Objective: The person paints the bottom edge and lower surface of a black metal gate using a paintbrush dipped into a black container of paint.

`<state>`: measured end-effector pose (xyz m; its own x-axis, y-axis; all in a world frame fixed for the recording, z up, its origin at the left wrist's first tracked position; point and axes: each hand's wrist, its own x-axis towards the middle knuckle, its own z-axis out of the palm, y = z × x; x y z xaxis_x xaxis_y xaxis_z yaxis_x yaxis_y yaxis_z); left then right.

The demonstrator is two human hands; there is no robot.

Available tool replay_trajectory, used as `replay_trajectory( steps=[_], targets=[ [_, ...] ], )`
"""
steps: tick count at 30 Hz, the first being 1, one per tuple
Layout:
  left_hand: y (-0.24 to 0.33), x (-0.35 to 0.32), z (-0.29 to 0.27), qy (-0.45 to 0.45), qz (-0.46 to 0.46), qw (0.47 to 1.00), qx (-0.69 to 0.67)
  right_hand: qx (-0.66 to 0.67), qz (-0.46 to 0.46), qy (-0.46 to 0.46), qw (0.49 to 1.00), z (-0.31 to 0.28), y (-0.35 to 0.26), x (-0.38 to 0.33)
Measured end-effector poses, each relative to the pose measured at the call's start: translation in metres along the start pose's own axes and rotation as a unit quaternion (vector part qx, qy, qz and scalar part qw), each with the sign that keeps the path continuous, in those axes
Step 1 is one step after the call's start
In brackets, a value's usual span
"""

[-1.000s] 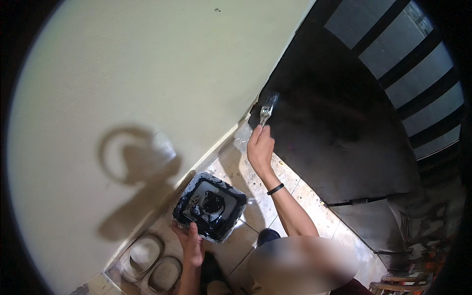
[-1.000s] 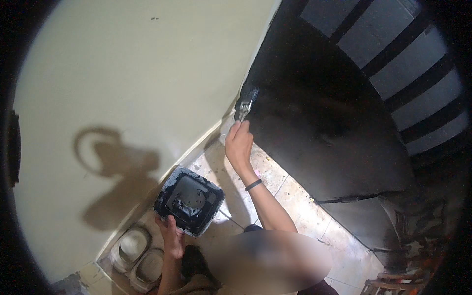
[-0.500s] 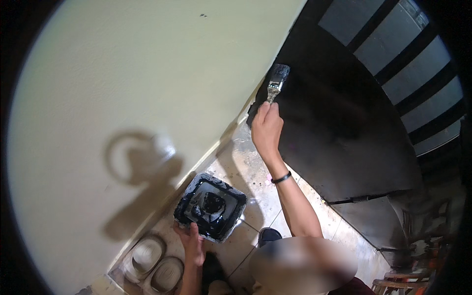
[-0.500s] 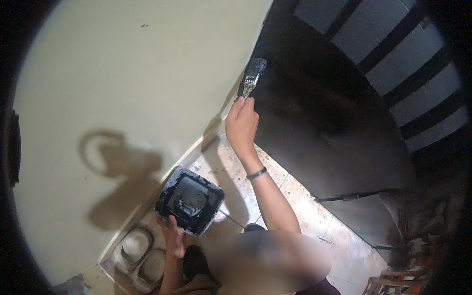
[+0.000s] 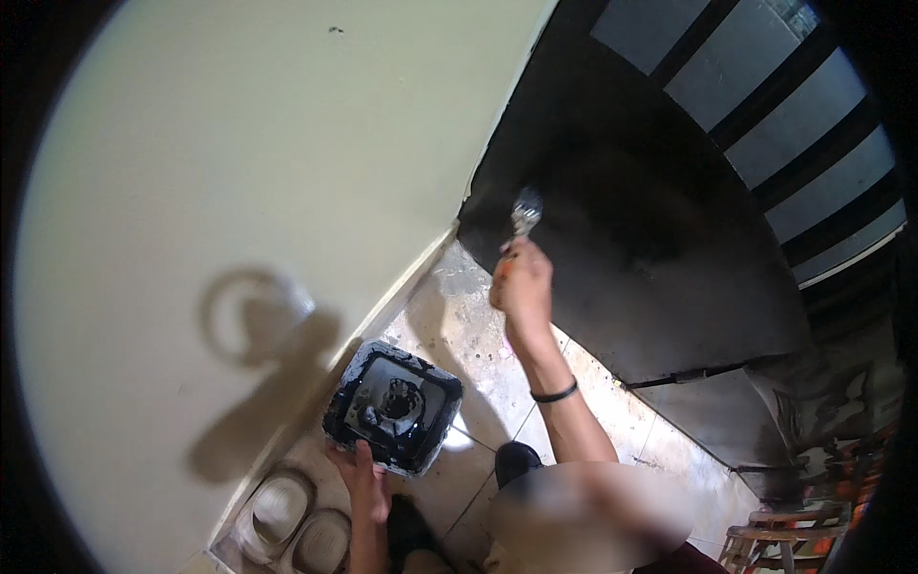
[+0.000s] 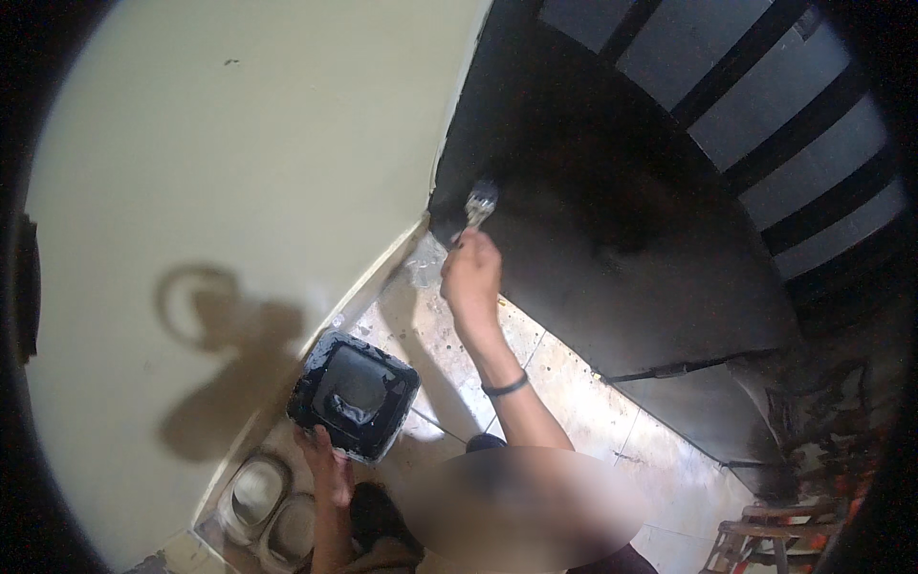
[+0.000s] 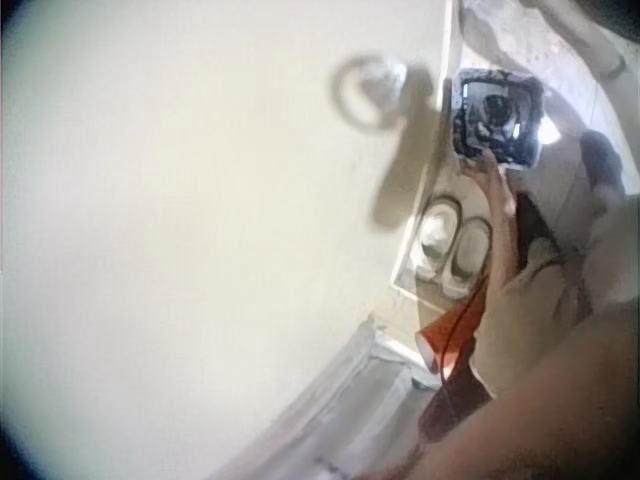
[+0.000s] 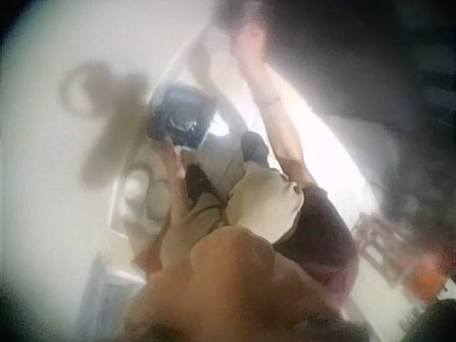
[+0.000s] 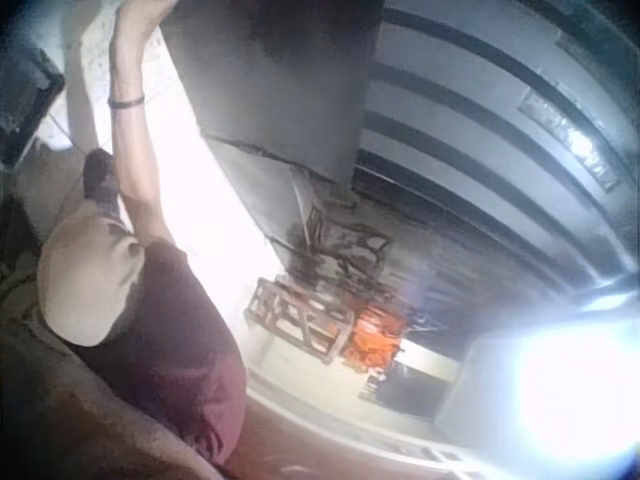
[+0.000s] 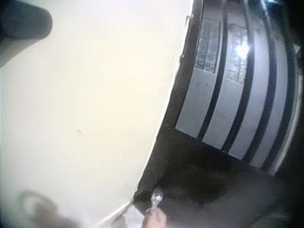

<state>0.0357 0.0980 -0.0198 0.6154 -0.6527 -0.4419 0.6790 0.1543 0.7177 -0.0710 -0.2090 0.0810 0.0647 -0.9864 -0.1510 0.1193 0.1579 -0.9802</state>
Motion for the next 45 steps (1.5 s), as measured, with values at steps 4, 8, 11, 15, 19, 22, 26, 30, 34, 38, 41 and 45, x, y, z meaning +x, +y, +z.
replay_trajectory(
  steps=[4,8,11,15,19,22,26,30,34,38,41,45],
  targets=[
    [0.001,0.003,-0.001,0.017,-0.016,1.0,-0.002,-0.054,-0.251,0.034,0.966,0.005,-0.084,-0.038],
    [0.006,-0.003,0.016,0.014,-0.025,1.0,0.006,-0.199,-0.268,0.117,0.935,-0.016,-0.03,0.012],
    [0.004,0.001,0.015,-0.009,-0.003,1.0,-0.007,-0.251,-0.225,0.121,0.934,-0.014,0.006,0.0],
    [0.0,0.002,0.002,-0.002,-0.002,1.0,-0.008,-0.22,-0.231,0.101,0.942,-0.009,-0.012,-0.018],
    [0.004,0.0,0.009,-0.009,-0.002,1.0,-0.019,-0.199,-0.291,0.147,0.924,-0.003,-0.058,-0.005],
    [0.001,0.002,0.006,-0.019,-0.008,1.0,-0.023,-0.281,-0.316,0.184,0.887,-0.012,-0.023,0.006],
    [0.003,0.0,0.004,-0.018,0.0,1.0,-0.025,-0.326,-0.2,0.122,0.916,-0.037,0.09,-0.003],
    [-0.004,0.002,0.004,-0.017,0.0,0.999,-0.038,-0.179,0.027,0.072,0.981,-0.06,0.158,0.009],
    [0.001,0.004,0.0,0.002,-0.006,1.0,-0.023,0.051,0.238,0.024,0.97,-0.026,0.105,0.027],
    [-0.001,0.002,0.001,0.015,-0.002,1.0,-0.001,0.121,0.161,-0.01,0.979,-0.024,0.039,0.029],
    [-0.001,0.002,-0.002,0.013,-0.002,1.0,0.008,0.041,0.041,-0.001,0.998,-0.019,0.012,-0.015],
    [-0.005,0.006,-0.003,0.032,-0.023,0.999,-0.005,0.076,0.231,-0.035,0.969,-0.023,0.056,0.001]
  ],
)
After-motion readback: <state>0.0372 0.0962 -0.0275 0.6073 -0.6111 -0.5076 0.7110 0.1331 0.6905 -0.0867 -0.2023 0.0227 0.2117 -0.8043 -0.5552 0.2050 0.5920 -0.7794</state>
